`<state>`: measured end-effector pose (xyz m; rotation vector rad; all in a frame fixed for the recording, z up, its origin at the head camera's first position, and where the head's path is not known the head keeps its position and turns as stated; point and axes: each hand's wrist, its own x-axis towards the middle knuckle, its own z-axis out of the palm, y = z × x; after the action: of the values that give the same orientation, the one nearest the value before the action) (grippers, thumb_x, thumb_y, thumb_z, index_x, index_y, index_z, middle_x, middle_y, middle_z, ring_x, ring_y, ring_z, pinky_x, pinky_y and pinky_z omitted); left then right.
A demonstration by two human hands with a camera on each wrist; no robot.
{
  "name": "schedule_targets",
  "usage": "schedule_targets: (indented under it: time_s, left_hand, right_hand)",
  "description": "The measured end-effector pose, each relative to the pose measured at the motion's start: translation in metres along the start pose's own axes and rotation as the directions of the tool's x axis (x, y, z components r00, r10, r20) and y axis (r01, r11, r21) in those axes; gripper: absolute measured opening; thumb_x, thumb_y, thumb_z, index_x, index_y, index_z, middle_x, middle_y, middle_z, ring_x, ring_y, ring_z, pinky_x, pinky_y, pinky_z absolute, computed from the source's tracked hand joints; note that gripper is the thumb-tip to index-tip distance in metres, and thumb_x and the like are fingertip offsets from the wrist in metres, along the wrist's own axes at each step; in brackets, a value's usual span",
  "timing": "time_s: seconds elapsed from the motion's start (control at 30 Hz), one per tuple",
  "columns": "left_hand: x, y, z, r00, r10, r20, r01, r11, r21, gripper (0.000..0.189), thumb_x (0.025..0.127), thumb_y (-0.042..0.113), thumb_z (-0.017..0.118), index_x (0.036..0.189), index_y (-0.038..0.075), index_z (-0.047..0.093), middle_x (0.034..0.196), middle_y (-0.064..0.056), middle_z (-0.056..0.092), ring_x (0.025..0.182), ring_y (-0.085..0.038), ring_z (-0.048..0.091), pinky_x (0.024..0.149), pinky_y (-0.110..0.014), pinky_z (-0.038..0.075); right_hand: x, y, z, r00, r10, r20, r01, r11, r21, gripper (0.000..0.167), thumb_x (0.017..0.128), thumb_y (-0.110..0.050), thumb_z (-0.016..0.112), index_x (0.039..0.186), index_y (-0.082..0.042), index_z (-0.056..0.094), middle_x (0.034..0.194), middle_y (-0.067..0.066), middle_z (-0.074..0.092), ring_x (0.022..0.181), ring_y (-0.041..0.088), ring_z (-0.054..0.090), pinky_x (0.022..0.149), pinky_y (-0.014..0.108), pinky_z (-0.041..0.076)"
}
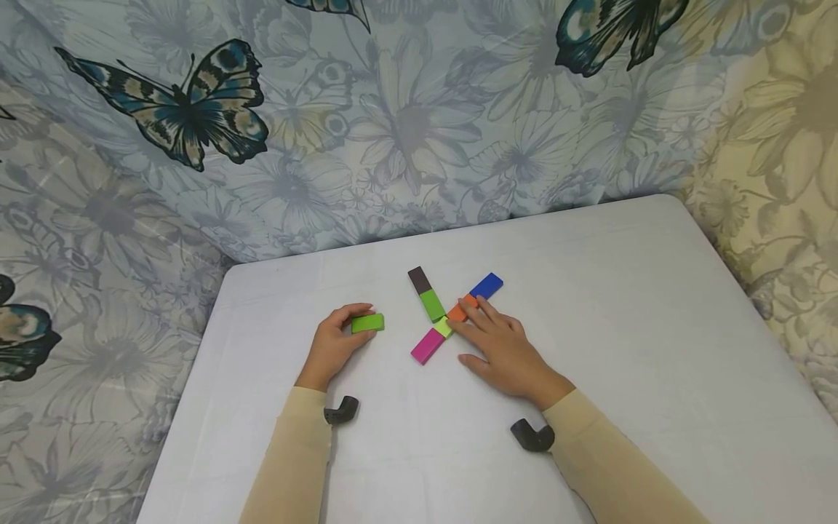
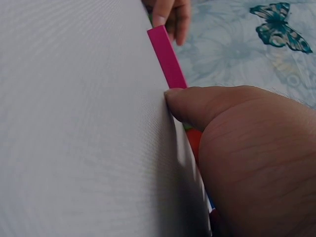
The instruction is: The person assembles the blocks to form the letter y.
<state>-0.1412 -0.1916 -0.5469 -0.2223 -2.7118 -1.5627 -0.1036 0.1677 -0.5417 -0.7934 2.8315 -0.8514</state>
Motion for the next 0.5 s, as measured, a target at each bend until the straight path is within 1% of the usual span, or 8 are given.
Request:
schedule_targets:
  time_s: [0.1,0.23,0.4,0.5]
  left_hand:
    - [-0.0003,0.0004,0.0010,1.000,-0.004,-0.018,0.004,1.000,0.011,0.046,0.093,0.010,0.089,0.135,0.020,0.076,0.130,0.008,0.072,0.129,-0.017,0.062,0.112,-0.042,0.047]
    - [-0.0005,0.0014,0.0016,0.999,-0.005,-0.037,0.005,1.000,0.002,0.043,0.093,0.011,0.090,0.133,0.020,0.077,0.130,0.008,0.073,0.128,-0.017,0.064,0.111,-0.042,0.048]
    - [-0.0010,0.0024,0.0007,0.998,-0.005,-0.068,0.003,0.999,-0.039,0.040,0.093,0.014,0.090,0.130,0.020,0.078,0.131,0.008,0.073,0.125,-0.018,0.064,0.108,-0.043,0.050]
    - [-0.0013,0.0024,0.0000,0.995,-0.007,-0.101,-0.001,0.997,-0.079,0.038,0.093,0.015,0.090,0.129,0.019,0.079,0.129,0.007,0.074,0.118,-0.019,0.066,0.103,-0.043,0.052]
  right_hand:
    - [0.0000,0.0001,0.0001,1.000,0.000,0.001,0.000,1.000,0.001,0.069,0.103,-0.033,0.076,0.166,-0.018,0.050,0.178,0.010,0.024,0.165,0.039,0.006,0.117,0.071,0.022]
    - [-0.0001,0.0003,0.0004,1.000,0.001,0.001,-0.001,1.000,0.000,0.069,0.103,-0.033,0.076,0.166,-0.018,0.050,0.178,0.010,0.024,0.165,0.039,0.006,0.117,0.071,0.021]
    - [-0.0004,0.0004,0.0002,1.000,0.002,-0.001,-0.002,1.000,0.002,0.069,0.103,-0.033,0.076,0.166,-0.018,0.050,0.178,0.010,0.024,0.165,0.039,0.006,0.117,0.071,0.021]
    - [-0.0005,0.0004,0.0001,1.000,0.005,0.001,-0.005,1.000,0.004,0.069,0.103,-0.033,0.076,0.166,-0.019,0.050,0.178,0.010,0.024,0.165,0.039,0.006,0.117,0.071,0.021]
